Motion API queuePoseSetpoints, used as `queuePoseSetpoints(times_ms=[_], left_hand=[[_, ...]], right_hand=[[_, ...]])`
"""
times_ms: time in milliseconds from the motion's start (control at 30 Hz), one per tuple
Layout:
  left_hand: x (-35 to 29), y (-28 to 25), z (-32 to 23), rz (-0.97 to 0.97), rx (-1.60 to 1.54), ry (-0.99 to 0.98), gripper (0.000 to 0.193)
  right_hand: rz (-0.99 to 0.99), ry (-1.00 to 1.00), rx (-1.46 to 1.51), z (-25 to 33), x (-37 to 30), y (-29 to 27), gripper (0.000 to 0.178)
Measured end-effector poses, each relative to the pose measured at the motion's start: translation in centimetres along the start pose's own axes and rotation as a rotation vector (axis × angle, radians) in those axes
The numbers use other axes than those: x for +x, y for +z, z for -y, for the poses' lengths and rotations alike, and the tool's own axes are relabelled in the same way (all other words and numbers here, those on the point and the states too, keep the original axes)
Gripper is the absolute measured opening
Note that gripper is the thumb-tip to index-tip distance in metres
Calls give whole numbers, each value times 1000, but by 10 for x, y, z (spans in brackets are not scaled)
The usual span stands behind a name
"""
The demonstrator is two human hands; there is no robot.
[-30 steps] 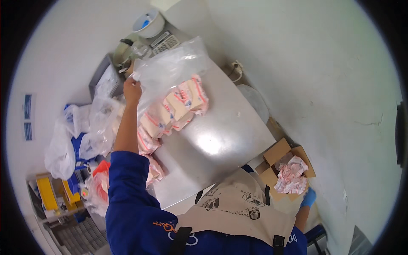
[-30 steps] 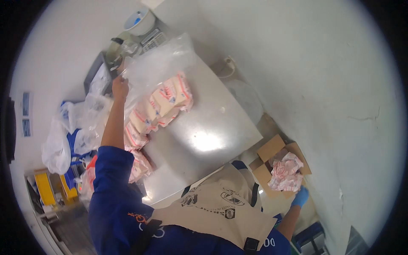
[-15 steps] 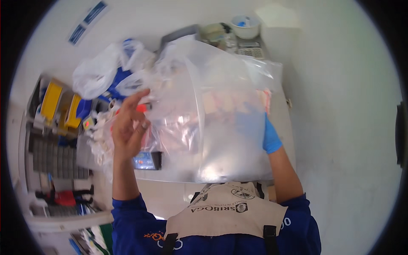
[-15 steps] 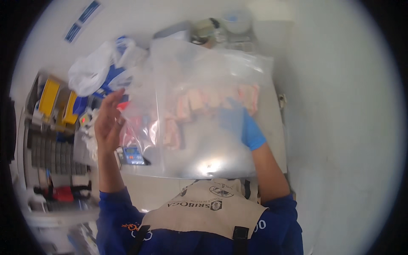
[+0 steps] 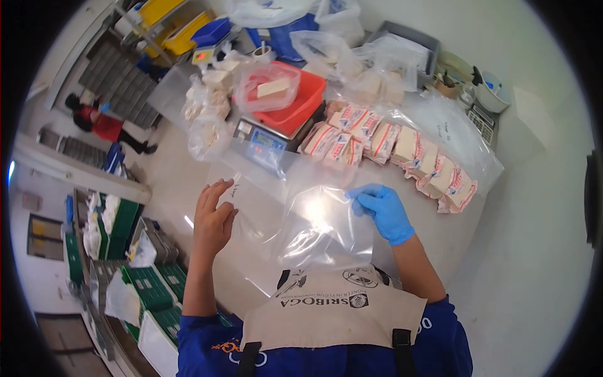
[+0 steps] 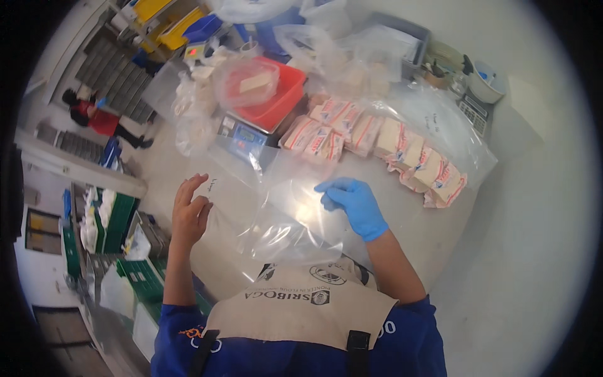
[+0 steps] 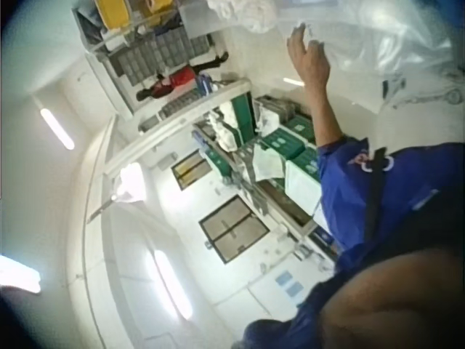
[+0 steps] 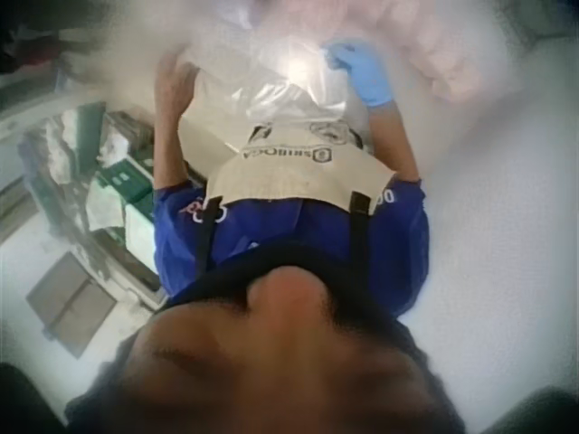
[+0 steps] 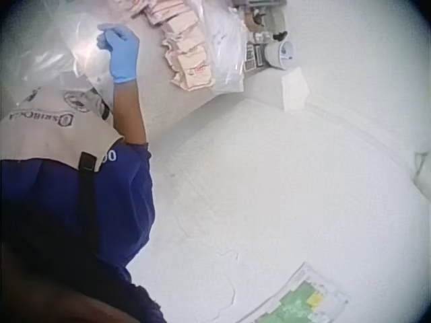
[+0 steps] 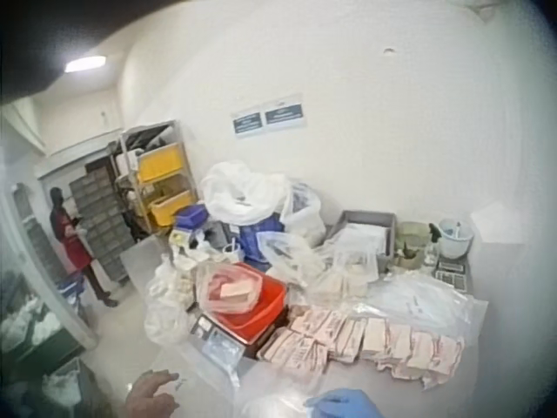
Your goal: The person repeatedly weighs blocks of white food on a digital scale, places them into clear plastic bags, and sets the filled bags aside. They also handle smaller crumbled pieces, weighing and bagging them separately. The workspace contains stacks of prepackaged items and a cardboard box.
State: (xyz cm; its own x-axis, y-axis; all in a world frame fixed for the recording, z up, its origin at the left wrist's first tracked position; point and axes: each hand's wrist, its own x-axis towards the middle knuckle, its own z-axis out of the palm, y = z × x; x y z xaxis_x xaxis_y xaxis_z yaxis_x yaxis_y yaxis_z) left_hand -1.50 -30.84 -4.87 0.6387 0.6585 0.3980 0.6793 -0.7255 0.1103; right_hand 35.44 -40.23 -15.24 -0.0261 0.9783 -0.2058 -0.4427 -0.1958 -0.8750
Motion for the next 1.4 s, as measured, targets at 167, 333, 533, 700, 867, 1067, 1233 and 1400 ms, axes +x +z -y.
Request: queuePoseSetpoints(times_ms=[167, 333, 533, 700, 867, 1067, 1233, 1400], left_hand=[[-46, 40, -42, 8, -448, -500, 27], [-52, 110, -118, -5, -1576, -851, 22], [-41, 72, -112, 62, -2140, -883, 20], [-28, 98, -104, 274, -1710, -672, 24], [-25, 170, -93, 192, -2065, -939, 16], [3, 124, -125, 915, -2477, -198, 37], [37, 104, -123, 812, -2254, -419, 45], [51, 73, -178, 1143, -1787, -217, 66]], right_hand=[[-110, -156, -232, -35, 26, 24, 8], [210, -638, -976, -58, -1, 96, 14], [-320, -241, -364, -27, -17, 48, 24], [-84, -69, 180, -61, -40, -5, 19], [327, 21, 268, -52, -76, -26, 25], [-117, 68, -349, -78, -54, -63, 20], [-543, -741, -592, 4, -53, -7, 22], [-438, -758, -1046, 35, -55, 7, 14]])
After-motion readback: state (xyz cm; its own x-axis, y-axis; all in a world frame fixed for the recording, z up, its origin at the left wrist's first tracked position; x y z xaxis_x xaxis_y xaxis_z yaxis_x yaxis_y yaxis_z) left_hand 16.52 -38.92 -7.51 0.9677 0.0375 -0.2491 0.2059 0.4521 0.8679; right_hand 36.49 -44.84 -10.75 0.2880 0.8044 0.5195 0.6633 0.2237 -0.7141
